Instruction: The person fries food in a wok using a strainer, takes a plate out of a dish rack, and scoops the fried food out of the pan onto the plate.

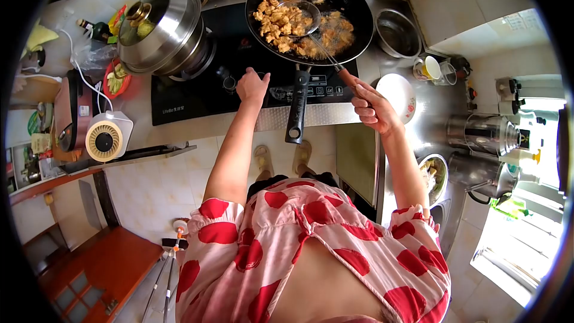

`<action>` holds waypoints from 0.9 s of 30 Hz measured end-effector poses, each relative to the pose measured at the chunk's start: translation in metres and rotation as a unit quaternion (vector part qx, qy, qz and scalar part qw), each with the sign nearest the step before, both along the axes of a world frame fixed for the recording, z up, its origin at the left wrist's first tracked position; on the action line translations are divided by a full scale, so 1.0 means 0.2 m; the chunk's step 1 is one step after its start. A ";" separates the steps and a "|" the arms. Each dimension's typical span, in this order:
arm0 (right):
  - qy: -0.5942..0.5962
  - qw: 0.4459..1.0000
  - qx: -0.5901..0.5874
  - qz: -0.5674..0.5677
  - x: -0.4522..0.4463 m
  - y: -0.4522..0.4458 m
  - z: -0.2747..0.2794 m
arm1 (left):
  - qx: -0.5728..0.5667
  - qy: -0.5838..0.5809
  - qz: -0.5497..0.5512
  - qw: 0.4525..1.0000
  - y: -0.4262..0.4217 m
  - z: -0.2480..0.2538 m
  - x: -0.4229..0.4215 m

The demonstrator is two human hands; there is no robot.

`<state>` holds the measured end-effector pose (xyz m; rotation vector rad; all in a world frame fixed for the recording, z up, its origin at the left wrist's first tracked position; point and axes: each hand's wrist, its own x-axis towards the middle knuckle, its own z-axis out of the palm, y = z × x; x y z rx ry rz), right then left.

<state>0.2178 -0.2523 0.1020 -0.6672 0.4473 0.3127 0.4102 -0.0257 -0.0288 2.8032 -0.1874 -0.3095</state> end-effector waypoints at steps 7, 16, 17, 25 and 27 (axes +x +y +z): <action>-0.013 0.999 -0.043 0.007 0.00 0.05 0.02 | 0.084 -0.120 -0.171 0.974 0.01 0.05 -0.07; -0.090 0.987 0.119 -0.050 -0.02 0.05 -0.06 | -0.271 -0.148 -0.073 0.948 0.45 0.05 -0.52; -0.085 0.990 0.078 -0.076 -0.06 0.06 -0.03 | -0.267 -0.150 -0.067 0.950 0.53 0.02 -0.58; -0.054 0.991 0.007 -0.120 -0.16 0.04 -0.08 | -0.299 -0.105 0.067 0.946 0.91 -0.20 -0.93; -0.053 0.991 0.013 -0.123 -0.18 0.05 -0.08 | -0.304 -0.105 0.079 0.944 0.93 -0.22 -0.95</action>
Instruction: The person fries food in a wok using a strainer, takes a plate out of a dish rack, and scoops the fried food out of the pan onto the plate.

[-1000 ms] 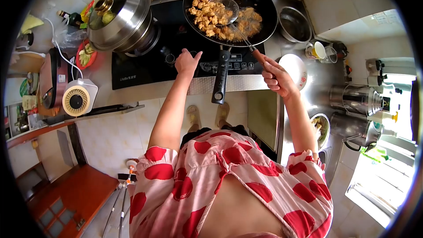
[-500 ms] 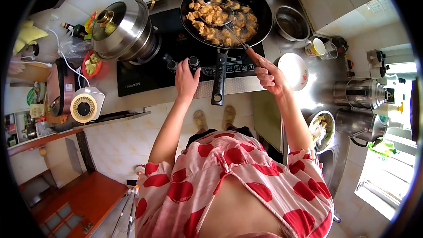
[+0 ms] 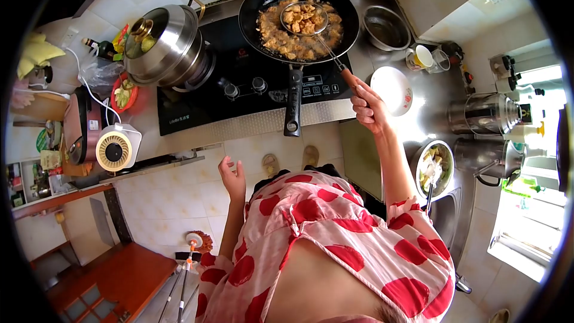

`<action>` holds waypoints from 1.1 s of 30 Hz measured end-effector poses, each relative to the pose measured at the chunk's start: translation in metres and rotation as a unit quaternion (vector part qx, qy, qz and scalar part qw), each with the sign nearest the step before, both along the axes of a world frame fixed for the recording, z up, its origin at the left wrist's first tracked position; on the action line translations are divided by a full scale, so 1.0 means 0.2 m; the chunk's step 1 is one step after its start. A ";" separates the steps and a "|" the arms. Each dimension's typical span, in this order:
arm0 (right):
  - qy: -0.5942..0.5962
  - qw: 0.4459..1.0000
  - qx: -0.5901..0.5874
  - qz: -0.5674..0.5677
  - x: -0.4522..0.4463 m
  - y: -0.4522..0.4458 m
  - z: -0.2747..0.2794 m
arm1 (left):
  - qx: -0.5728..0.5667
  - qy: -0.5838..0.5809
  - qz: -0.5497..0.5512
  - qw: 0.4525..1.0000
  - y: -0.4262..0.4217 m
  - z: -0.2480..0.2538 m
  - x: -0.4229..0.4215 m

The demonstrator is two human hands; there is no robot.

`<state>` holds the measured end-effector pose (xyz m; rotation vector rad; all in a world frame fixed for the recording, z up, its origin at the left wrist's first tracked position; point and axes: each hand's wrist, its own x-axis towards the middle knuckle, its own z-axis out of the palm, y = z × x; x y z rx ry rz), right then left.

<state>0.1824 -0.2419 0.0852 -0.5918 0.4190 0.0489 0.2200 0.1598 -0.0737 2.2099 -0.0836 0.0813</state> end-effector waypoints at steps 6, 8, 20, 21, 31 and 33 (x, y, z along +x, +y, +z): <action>-0.072 0.997 -0.038 -0.009 -0.06 0.06 0.07 | -0.015 -0.005 -0.009 1.000 -0.01 0.01 0.01; -0.031 0.999 -0.025 -0.010 -0.04 0.05 0.05 | -0.015 -0.007 -0.006 1.000 -0.01 0.03 0.02; -0.091 0.995 -0.034 -0.016 -0.05 0.04 0.09 | -0.039 0.011 0.011 0.999 0.04 -0.05 -0.01; -0.064 0.997 -0.047 -0.016 -0.04 0.03 0.06 | -0.039 0.011 0.011 0.999 0.04 -0.05 0.00; -0.121 0.993 0.002 -0.007 -0.06 0.03 0.11 | -0.025 0.005 0.004 1.000 0.06 -0.05 0.00; -0.104 0.994 -0.014 -0.010 -0.05 0.02 0.10 | -0.022 0.001 0.000 1.000 0.06 -0.05 0.00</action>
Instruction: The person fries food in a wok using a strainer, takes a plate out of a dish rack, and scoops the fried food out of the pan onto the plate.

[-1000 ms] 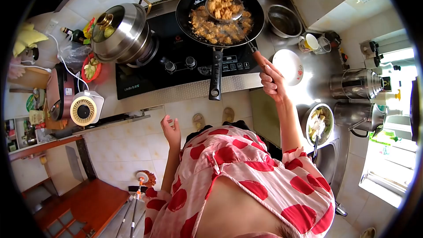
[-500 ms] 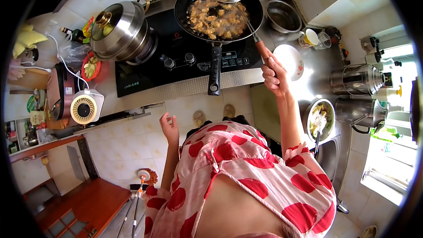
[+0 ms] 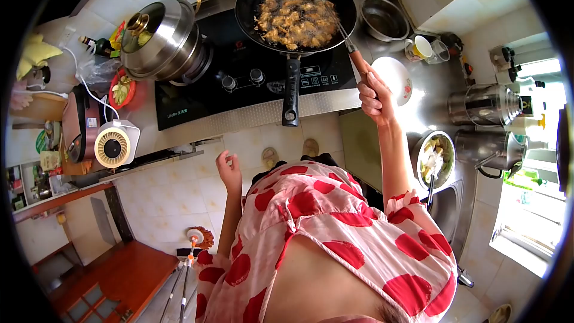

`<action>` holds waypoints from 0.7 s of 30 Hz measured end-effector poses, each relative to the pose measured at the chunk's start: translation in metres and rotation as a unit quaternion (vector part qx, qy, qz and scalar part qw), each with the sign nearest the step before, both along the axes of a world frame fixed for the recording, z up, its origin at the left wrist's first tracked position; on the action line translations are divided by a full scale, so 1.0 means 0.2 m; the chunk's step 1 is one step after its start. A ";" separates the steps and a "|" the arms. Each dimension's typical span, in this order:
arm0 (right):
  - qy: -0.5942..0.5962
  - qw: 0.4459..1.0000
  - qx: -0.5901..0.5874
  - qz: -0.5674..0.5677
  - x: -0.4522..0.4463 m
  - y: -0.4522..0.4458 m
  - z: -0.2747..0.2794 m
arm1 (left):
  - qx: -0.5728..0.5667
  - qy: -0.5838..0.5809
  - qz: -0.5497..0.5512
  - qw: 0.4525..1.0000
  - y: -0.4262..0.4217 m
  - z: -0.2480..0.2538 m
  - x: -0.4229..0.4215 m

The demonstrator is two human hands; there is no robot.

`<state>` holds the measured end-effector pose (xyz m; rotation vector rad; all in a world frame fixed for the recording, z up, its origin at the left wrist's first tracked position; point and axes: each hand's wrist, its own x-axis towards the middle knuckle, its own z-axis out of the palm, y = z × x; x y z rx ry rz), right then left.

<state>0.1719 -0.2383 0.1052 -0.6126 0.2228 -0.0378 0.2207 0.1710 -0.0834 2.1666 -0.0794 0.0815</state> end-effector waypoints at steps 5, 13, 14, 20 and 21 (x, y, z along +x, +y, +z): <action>0.050 0.999 -0.004 0.002 0.01 -0.05 -0.06 | -0.017 -0.002 -0.006 1.000 -0.02 0.01 0.00; 0.010 0.998 -0.054 -0.023 0.01 0.00 0.06 | -0.022 0.021 0.001 1.000 0.01 -0.01 0.00; 0.026 0.999 -0.031 -0.009 0.02 -0.02 0.02 | -0.023 0.018 0.001 1.000 0.01 -0.01 0.01; 0.056 0.998 0.019 0.017 0.01 -0.01 -0.06 | -0.029 0.028 0.011 0.999 0.02 -0.02 0.01; 0.056 0.998 0.011 0.014 0.01 -0.01 -0.04 | -0.030 0.028 0.011 0.999 0.02 -0.03 0.01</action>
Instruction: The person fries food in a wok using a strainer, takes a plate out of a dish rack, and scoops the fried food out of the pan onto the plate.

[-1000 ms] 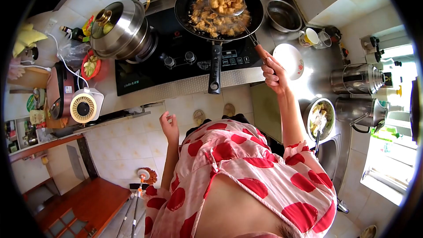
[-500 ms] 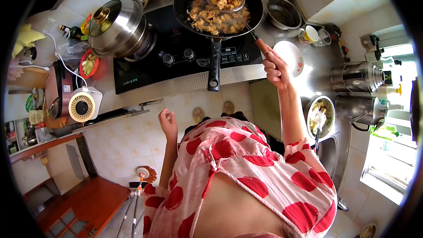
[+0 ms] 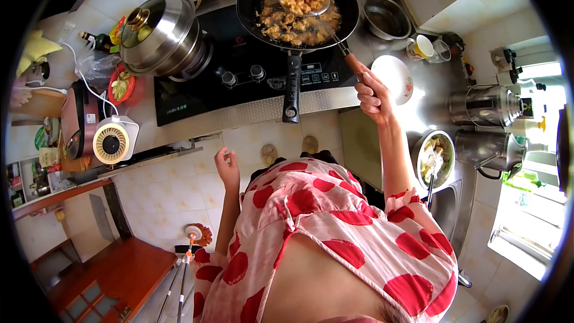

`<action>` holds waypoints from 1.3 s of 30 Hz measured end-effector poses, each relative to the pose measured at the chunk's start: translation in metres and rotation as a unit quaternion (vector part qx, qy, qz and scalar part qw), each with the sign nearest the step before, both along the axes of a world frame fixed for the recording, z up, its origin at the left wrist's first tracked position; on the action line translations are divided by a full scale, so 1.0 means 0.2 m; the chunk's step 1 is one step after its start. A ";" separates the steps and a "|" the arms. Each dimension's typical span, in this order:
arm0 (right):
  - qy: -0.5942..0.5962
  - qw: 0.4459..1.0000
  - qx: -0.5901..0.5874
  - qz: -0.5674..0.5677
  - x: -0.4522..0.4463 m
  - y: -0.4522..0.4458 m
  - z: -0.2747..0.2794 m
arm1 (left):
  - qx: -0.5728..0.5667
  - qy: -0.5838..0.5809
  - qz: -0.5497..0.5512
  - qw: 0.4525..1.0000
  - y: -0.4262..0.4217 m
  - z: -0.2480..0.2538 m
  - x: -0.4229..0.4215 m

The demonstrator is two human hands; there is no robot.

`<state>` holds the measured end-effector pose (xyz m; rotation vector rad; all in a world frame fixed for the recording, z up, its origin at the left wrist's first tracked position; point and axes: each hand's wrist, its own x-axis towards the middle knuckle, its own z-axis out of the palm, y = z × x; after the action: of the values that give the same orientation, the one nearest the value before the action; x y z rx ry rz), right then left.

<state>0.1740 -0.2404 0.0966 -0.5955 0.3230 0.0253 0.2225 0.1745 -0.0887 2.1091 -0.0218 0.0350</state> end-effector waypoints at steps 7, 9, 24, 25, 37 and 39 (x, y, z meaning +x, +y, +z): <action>-0.067 0.998 -0.006 -0.006 0.00 0.00 0.06 | -0.005 0.002 -0.003 1.000 0.00 0.00 -0.01; -0.009 1.000 0.010 -0.003 0.01 -0.01 -0.02 | -0.001 -0.005 -0.005 1.000 -0.01 0.01 0.00; -0.022 1.000 0.008 0.004 0.00 -0.03 -0.03 | -0.005 0.032 0.012 0.999 0.00 -0.02 -0.03; -0.019 0.999 0.027 0.014 0.00 -0.03 -0.03 | -0.009 0.025 0.014 1.000 0.00 -0.03 -0.03; -0.024 0.999 -0.027 0.006 0.00 -0.05 -0.03 | -0.046 0.060 0.031 0.997 0.04 -0.12 -0.04; -0.010 1.000 -0.019 0.005 0.00 -0.06 -0.03 | -0.055 0.063 0.038 0.996 0.05 -0.15 -0.05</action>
<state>0.1741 -0.2519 0.0903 -0.6339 0.3012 0.0232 0.2131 0.1845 -0.1193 1.9978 0.1341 -0.0498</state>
